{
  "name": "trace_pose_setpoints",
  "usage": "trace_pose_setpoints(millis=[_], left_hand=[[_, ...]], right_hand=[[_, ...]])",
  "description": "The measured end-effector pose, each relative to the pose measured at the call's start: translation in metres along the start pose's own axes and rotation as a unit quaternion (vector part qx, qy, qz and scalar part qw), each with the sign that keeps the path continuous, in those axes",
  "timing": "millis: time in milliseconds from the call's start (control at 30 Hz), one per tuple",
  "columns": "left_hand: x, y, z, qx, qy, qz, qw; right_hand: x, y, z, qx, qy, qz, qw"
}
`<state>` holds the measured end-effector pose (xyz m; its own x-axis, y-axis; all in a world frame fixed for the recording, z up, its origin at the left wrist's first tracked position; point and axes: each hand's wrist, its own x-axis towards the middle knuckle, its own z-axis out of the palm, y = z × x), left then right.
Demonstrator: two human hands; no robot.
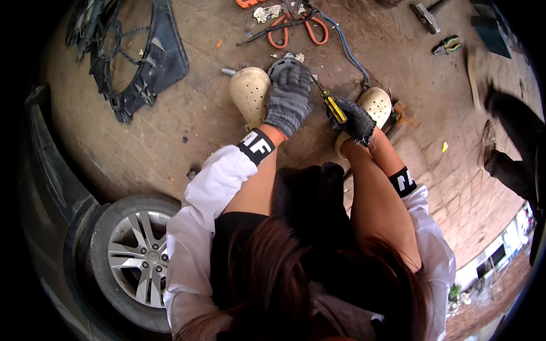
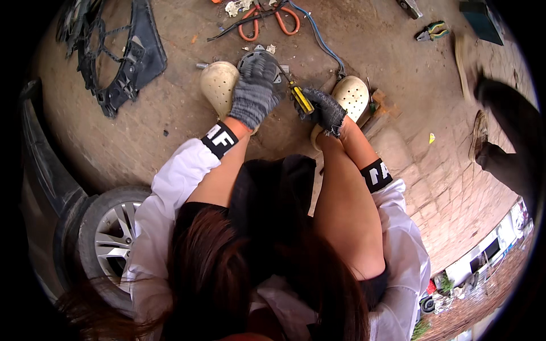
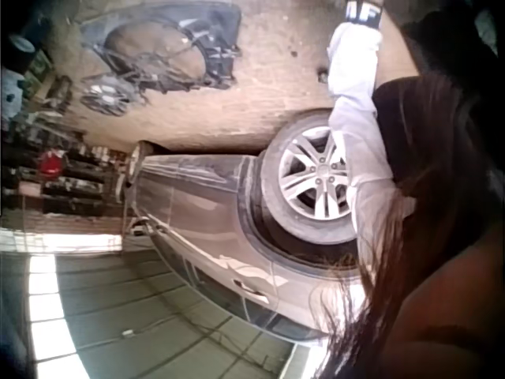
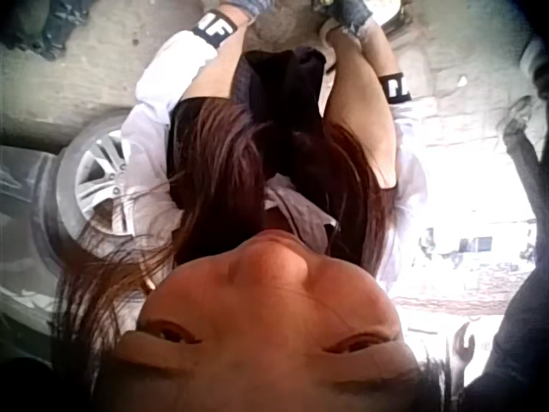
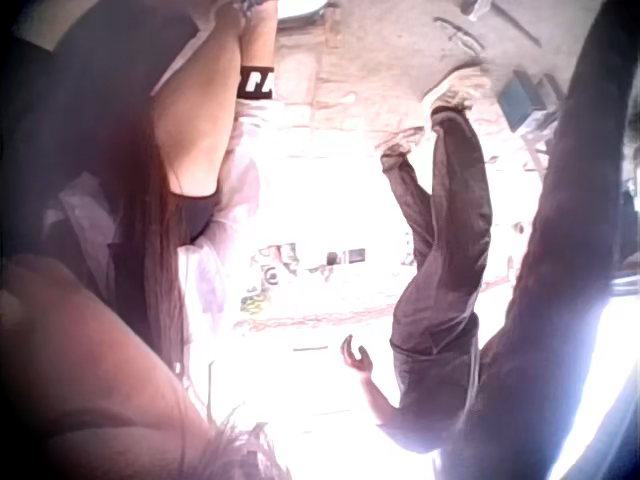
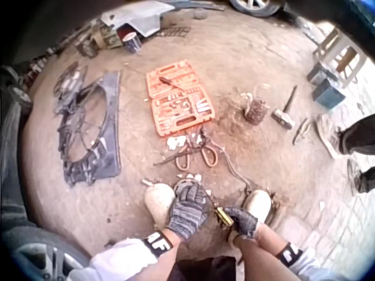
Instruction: The person puts on gloves and sits on the ground to work on a car part. They use a screwdriver and a hammer to disassemble the part, then inspect the separated components.
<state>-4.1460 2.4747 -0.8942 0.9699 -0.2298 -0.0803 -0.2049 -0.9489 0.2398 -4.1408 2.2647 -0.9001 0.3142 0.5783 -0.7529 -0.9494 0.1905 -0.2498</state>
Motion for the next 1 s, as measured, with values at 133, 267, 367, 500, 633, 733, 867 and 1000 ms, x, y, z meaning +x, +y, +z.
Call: trace_pose_setpoints(millis=[133, 267, 367, 500, 633, 733, 867, 1000], left_hand=[[-0.010, 0.020, -0.008, -0.043, -0.017, 0.113, 0.993], [-0.009, 0.032, -0.009, -0.064, -0.026, 0.167, 0.983], [-0.008, 0.033, -0.008, -0.065, -0.053, 0.172, 0.981], [-0.004, 0.034, -0.013, -0.062, -0.062, 0.183, 0.979], [0.003, 0.032, -0.014, -0.104, -0.068, 0.161, 0.979], [0.004, 0.033, -0.016, -0.143, -0.039, 0.160, 0.976], [0.001, 0.035, -0.013, -0.147, -0.001, 0.162, 0.976], [0.002, 0.036, -0.010, -0.160, 0.004, 0.161, 0.974]], right_hand=[[0.004, 0.002, -0.001, 0.024, 0.012, -0.015, 1.000], [0.008, 0.006, -0.002, 0.028, 0.060, -0.039, 0.997], [0.012, 0.016, -0.014, -0.169, 0.093, -0.140, 0.971], [0.017, 0.016, -0.025, -0.161, 0.164, -0.105, 0.967], [0.013, 0.007, -0.006, -0.377, 0.164, -0.237, 0.880], [-0.003, -0.003, 0.017, -0.278, 0.169, -0.159, 0.932], [-0.004, 0.000, 0.010, -0.257, 0.168, -0.148, 0.940], [-0.004, 0.002, 0.007, -0.270, 0.157, -0.186, 0.932]])
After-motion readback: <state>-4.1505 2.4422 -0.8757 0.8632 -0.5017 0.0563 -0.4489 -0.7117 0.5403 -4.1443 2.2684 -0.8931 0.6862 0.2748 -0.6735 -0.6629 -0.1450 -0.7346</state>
